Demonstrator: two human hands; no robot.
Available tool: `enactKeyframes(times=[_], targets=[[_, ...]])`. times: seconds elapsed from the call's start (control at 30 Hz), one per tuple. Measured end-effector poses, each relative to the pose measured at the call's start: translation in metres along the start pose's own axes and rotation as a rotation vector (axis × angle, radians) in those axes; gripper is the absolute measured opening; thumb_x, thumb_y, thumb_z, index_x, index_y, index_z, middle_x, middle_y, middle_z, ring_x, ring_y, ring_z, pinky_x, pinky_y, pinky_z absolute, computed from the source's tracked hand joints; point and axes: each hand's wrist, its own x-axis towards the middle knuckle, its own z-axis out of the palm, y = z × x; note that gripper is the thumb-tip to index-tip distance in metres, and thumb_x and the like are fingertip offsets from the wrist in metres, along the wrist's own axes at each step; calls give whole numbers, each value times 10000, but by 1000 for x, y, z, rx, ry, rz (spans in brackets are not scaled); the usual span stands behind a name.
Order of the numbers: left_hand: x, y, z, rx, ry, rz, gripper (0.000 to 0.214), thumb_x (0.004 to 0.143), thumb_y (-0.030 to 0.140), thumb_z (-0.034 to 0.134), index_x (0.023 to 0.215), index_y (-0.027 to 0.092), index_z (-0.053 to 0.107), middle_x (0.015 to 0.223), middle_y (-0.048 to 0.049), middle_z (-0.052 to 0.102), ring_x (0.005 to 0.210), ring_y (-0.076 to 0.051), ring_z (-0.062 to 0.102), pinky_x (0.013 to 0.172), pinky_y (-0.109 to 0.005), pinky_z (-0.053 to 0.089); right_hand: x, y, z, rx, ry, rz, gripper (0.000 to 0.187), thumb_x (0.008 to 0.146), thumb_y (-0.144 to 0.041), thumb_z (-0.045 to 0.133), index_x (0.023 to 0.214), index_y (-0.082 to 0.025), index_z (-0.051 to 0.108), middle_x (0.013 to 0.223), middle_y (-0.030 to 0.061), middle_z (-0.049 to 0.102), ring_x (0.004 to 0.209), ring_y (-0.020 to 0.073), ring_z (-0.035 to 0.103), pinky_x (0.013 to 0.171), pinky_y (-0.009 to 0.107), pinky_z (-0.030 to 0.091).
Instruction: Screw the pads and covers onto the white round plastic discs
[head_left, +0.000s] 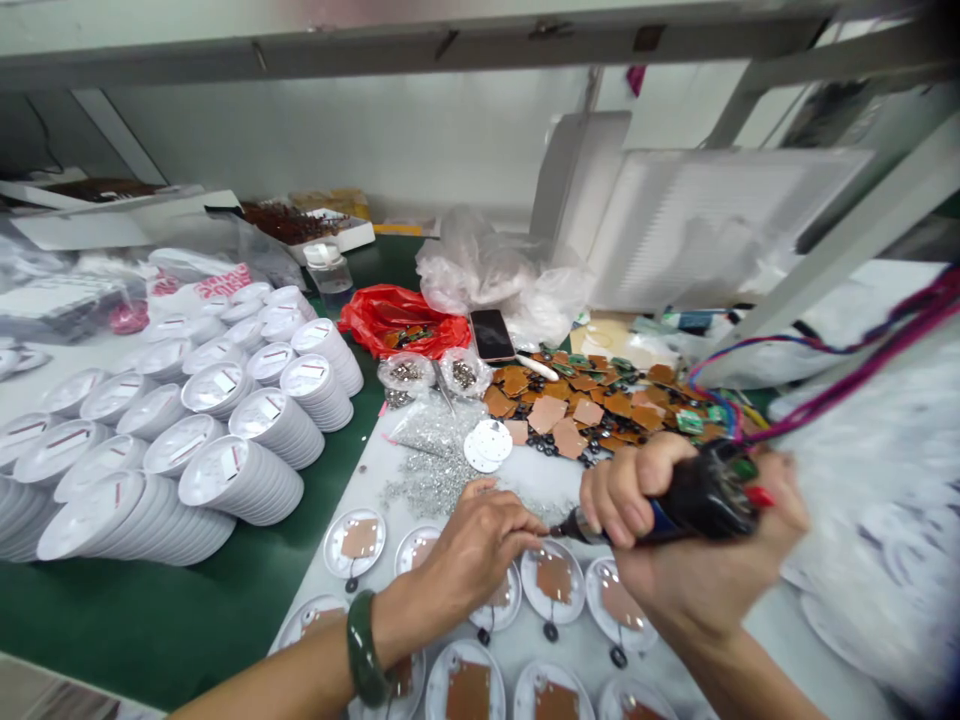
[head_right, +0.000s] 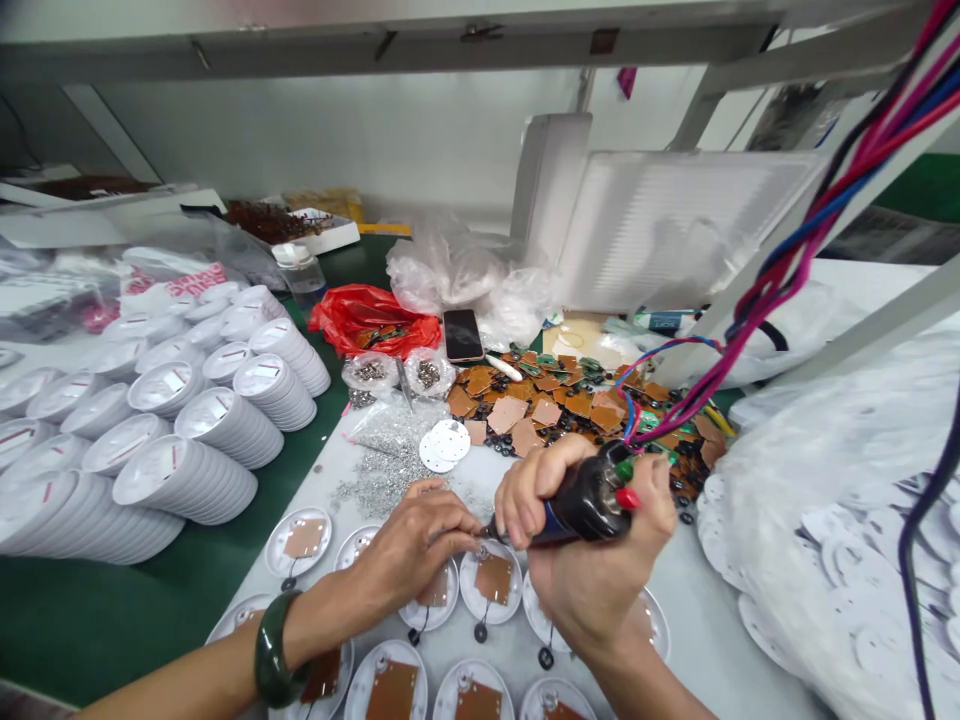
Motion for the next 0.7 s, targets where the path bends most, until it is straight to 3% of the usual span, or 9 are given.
enactKeyframes(times=[0.3, 0.5, 0.6, 0.7], targets=[[7, 2, -6, 105, 11, -13, 56, 914, 199, 758, 881, 239, 780, 892, 25, 775, 881, -175, 691, 1062, -427, 363, -2, -5, -1, -34, 40, -25, 592, 867, -701, 478, 568, -209, 619, 411, -19, 459, 349, 136, 440, 386, 287, 374], [6, -2, -7, 166, 44, -18, 267, 891, 94, 700, 1032, 298, 798, 1249, -21, 739, 1062, -245, 648, 1049, -511, 348, -3, -4, -2, -33, 35, -16, 598, 861, -712, 476, 575, -208, 623, 419, -21, 463, 356, 135, 441, 396, 289, 371], [4, -2, -6, 148, 57, -28, 213, 897, 137, 730, 997, 309, 805, 1285, -11, 725, 1035, -249, 636, 1017, -508, 375, -4, -5, -3, -39, 26, -27, 593, 864, -709, 483, 579, -210, 626, 420, -20, 469, 359, 138, 446, 401, 292, 377], [2, 5, -4, 85, 77, -56, 92, 866, 212, 807, 923, 283, 795, 1161, 5, 774, 1012, -232, 652, 1003, -478, 393, -5, -7, -2, -30, 2, -44, 595, 871, -712, 478, 587, -211, 630, 421, -19, 470, 356, 138, 449, 401, 289, 375]])
